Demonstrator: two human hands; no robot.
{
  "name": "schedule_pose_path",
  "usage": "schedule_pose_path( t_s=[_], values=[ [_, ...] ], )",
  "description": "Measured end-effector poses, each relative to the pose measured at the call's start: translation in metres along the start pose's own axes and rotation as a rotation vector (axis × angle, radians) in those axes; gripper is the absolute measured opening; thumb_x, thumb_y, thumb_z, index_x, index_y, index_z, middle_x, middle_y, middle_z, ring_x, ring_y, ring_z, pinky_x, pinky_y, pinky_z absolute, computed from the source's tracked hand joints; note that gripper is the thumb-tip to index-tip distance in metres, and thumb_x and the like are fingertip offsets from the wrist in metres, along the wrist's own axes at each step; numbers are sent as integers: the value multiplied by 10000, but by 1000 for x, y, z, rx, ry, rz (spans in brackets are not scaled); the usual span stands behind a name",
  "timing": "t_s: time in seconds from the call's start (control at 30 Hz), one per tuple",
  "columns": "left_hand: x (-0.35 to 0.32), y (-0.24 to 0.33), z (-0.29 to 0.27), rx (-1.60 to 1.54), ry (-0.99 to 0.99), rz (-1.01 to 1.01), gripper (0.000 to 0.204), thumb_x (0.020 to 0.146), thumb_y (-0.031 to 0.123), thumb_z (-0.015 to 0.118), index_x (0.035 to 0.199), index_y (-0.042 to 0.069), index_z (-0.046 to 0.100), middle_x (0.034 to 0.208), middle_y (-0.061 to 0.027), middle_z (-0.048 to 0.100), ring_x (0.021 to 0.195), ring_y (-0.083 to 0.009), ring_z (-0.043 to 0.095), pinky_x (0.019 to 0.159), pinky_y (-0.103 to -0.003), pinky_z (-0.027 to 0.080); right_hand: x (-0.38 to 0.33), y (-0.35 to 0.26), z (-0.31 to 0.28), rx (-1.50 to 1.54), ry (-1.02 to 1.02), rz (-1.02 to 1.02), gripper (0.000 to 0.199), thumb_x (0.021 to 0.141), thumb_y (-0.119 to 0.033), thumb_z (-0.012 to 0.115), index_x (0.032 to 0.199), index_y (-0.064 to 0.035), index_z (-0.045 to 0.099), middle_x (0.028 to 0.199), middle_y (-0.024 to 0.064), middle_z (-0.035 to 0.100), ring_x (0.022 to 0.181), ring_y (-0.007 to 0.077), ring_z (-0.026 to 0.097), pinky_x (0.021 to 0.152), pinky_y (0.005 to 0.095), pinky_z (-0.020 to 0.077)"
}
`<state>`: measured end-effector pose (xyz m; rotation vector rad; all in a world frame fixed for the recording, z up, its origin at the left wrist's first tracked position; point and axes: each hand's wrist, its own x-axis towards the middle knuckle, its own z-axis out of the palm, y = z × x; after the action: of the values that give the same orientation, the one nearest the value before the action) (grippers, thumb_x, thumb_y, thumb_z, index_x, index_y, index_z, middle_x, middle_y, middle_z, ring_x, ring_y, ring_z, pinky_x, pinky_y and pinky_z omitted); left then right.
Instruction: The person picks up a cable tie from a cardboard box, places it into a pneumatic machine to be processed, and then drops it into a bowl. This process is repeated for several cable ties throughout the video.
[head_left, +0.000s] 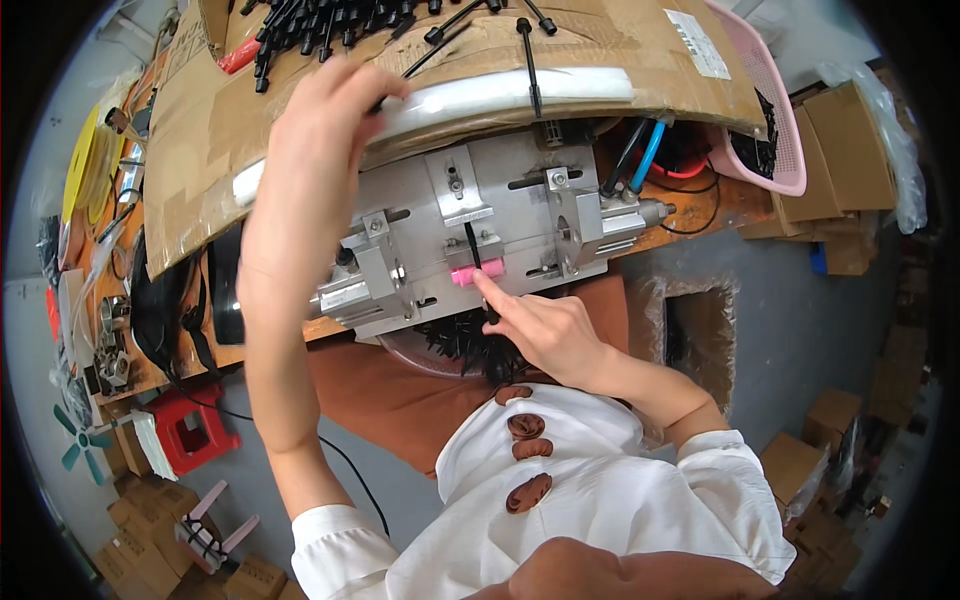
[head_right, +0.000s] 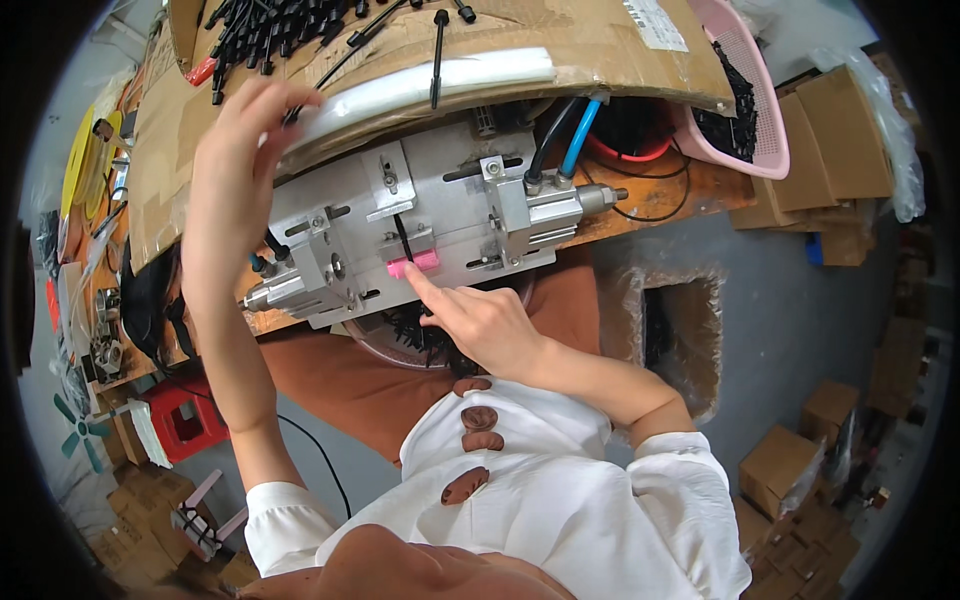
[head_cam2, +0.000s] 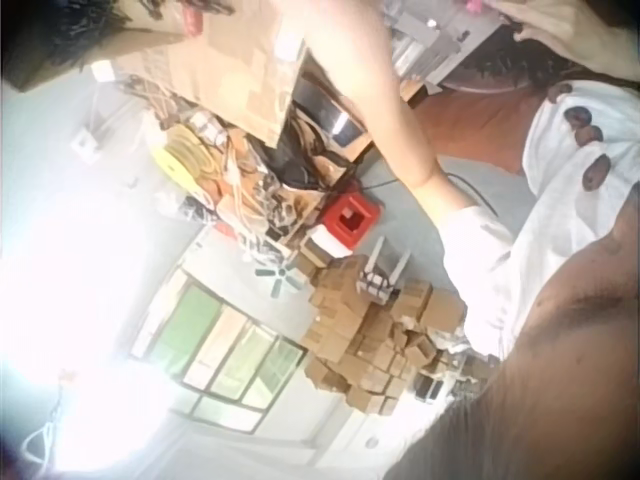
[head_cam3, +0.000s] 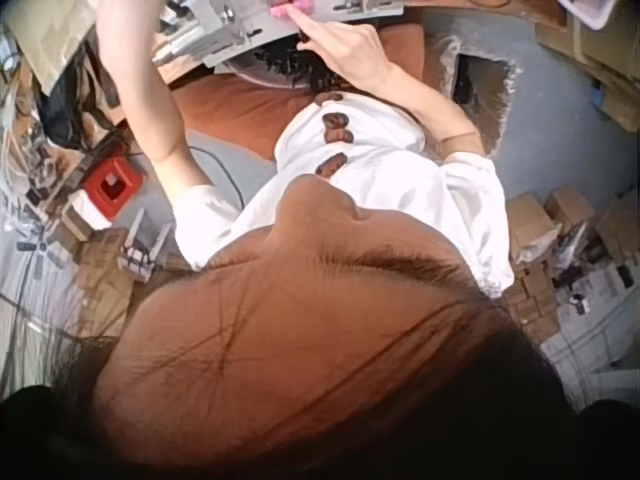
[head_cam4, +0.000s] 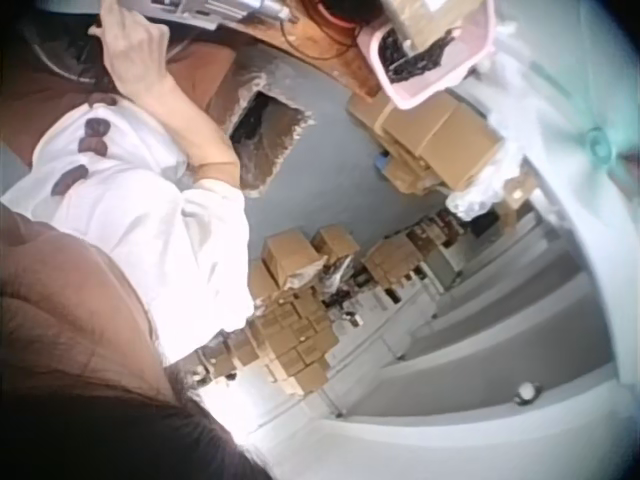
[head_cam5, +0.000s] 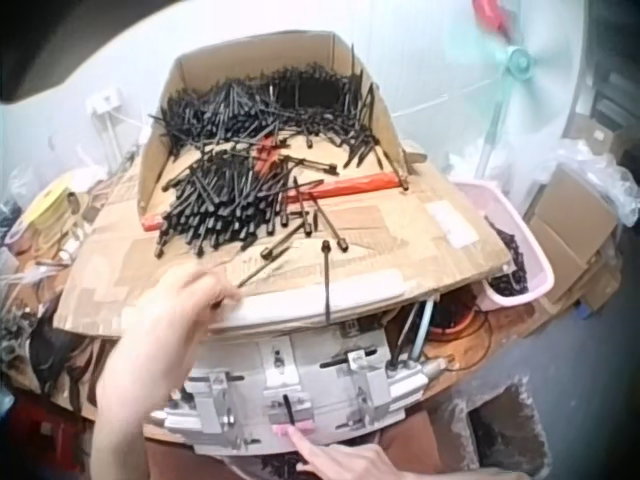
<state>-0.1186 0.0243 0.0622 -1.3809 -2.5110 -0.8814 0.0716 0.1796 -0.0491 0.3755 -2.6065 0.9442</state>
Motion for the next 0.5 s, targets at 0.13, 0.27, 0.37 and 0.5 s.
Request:
schedule_pose_path(
  t_s=[0.13, 0.27, 0.37, 0.5],
  values=[
    [-53, 49, 29, 259, 280, -7, 531, 781, -103, 573, 1295, 29, 539, 928, -104, 548, 822, -268, 533, 742, -355, 448, 43, 15, -64, -201, 88, -327, 401, 743, -106, 670, 1139, -47, 638, 865, 55, 648, 629, 138, 633, 490, 286, 510],
    [-115, 87, 74, 300, 126, -136, 575, 768, -5, 653, 1319, -48, 495, 933, -89, 533, 811, -227, 512, 735, -322, 441, 154, 56, -112, -656, 267, -446, 228, 800, -7, 618, 1023, 14, 655, 918, 118, 683, 647, 217, 596, 569, 321, 470],
    [-130, 99, 110, 180, 65, -243, 703, 707, -37, 700, 1362, -31, 444, 985, -108, 541, 877, -272, 496, 782, -370, 424, 197, 62, -126, -562, -20, -396, 134, 805, -97, 630, 913, -26, 666, 989, 113, 567, 1015, 254, 542, 849, 340, 450],
    [-127, 97, 126, 339, 30, -233, 596, 751, -9, 626, 1325, -58, 471, 937, -82, 508, 837, -217, 499, 744, -315, 441, 188, 45, -134, -58, 125, -160, 171, 817, -75, 621, 975, -15, 647, 901, 108, 621, 810, 278, 603, 740, 359, 493]
  ],
)
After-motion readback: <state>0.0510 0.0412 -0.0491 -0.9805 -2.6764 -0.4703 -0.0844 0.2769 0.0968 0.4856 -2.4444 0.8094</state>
